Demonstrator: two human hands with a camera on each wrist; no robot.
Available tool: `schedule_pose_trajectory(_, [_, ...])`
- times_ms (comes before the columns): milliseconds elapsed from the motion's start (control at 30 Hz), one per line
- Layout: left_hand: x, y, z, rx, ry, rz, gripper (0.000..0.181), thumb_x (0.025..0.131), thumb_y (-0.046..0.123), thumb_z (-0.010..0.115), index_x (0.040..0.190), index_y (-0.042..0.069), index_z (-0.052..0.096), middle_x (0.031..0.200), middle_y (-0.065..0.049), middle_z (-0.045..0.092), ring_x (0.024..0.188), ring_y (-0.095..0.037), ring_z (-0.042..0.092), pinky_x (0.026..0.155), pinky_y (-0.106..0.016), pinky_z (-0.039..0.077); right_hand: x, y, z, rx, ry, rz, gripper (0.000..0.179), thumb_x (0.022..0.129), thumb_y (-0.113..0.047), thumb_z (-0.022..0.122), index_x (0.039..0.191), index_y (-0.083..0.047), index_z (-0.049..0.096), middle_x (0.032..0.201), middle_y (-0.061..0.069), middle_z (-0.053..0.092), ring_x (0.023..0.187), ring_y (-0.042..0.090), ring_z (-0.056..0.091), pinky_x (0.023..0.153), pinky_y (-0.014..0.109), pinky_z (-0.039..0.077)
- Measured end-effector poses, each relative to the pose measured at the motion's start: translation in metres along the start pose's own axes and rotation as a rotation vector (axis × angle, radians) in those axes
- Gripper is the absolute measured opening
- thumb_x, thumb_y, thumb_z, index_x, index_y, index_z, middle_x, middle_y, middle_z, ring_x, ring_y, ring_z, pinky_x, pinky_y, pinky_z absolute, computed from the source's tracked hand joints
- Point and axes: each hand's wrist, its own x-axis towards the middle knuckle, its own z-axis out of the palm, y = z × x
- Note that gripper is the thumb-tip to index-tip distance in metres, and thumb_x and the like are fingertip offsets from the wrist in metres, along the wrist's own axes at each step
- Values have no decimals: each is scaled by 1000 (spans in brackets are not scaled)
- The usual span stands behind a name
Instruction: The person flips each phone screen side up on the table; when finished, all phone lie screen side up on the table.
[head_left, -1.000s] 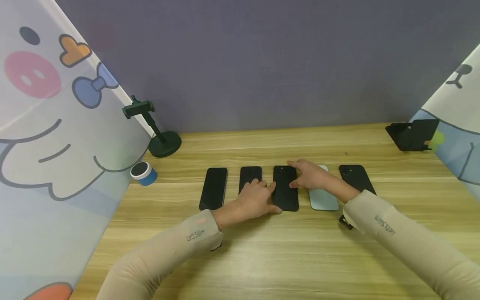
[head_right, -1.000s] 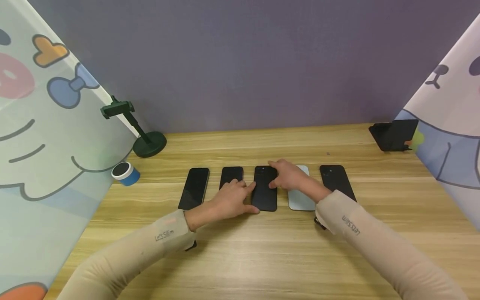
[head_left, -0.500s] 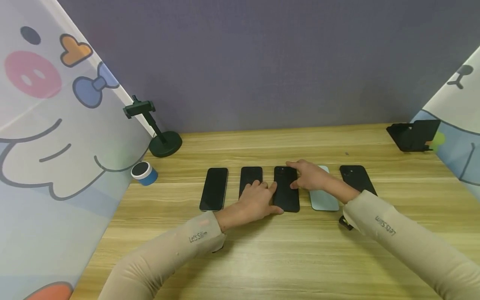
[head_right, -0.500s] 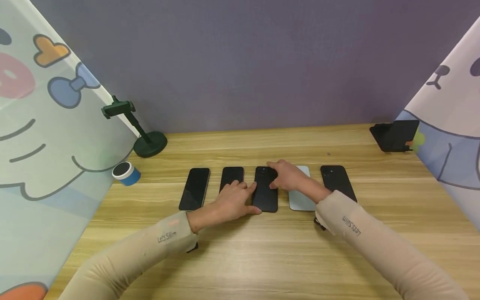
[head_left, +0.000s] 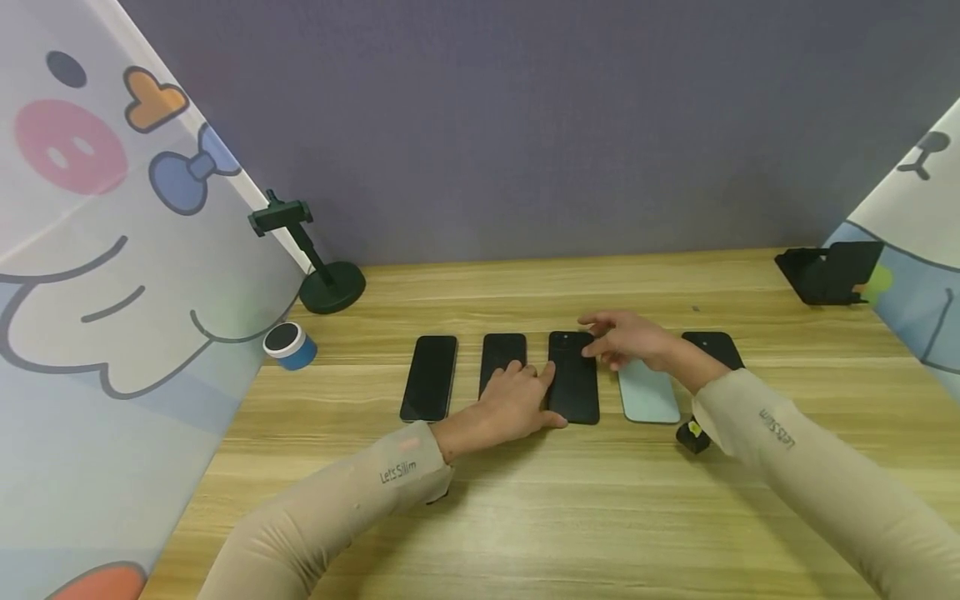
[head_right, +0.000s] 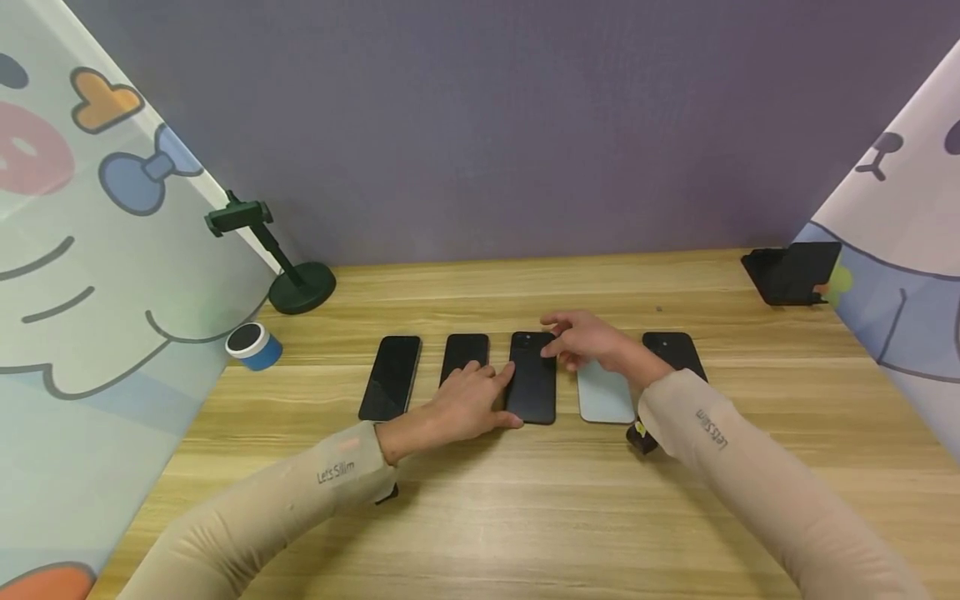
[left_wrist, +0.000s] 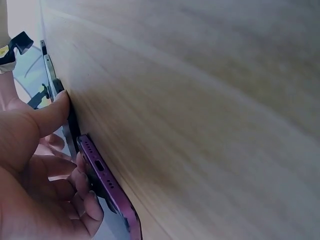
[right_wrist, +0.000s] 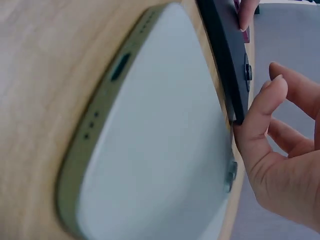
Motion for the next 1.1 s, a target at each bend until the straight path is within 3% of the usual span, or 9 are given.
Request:
schedule_pose_trajectory(167, [1,0,0,4,-7,7,90,90,66,59,160,18,29,146,-8,55,126,-28,53,98,-44,48,2,2,-3,49,14,24,69,96,-13,66,156,-7,32,123,15,42,70,13,53,59,27,51])
schedule_pose_trajectory(367, [1,0,-1,13,-13,11,90,89,65,60,160,20,28,145,-8,56,123,-27,54,96,-43,49,3,3,-5,68,38,41,64,96,-11,66,153,-9,38,113,12,44,62,10,49,57,25,50])
schedule_pose_trajectory(533, [2,0,-1,15,-10,14,90,89,66,59,160,20,28,145,-8,56,125,-27,54,97,-43,49,2,7,-3,45,40,4,62,96,-11,66,152,-8,40,96,8,44,59,10,48,55,25,50])
schedule_pose_trajectory(800, [2,-2,-1,16,-8,13,90,89,66,58,160,19,29,145,-8,57,126,-27,54,98,-43,49,-1,9,3,-12,93,-61,56,96,-12,67,149,-10,47,92,7,48,58,11,51,51,27,50])
schedule_pose_trajectory(1100, [2,-5,0,4,-16,24,89,89,66,58,160,19,29,145,-7,57,125,-27,54,98,-44,49,-3,4,3,-89,103,-27,57,95,-15,68,149,-12,48,87,10,56,59,14,54,52,29,51])
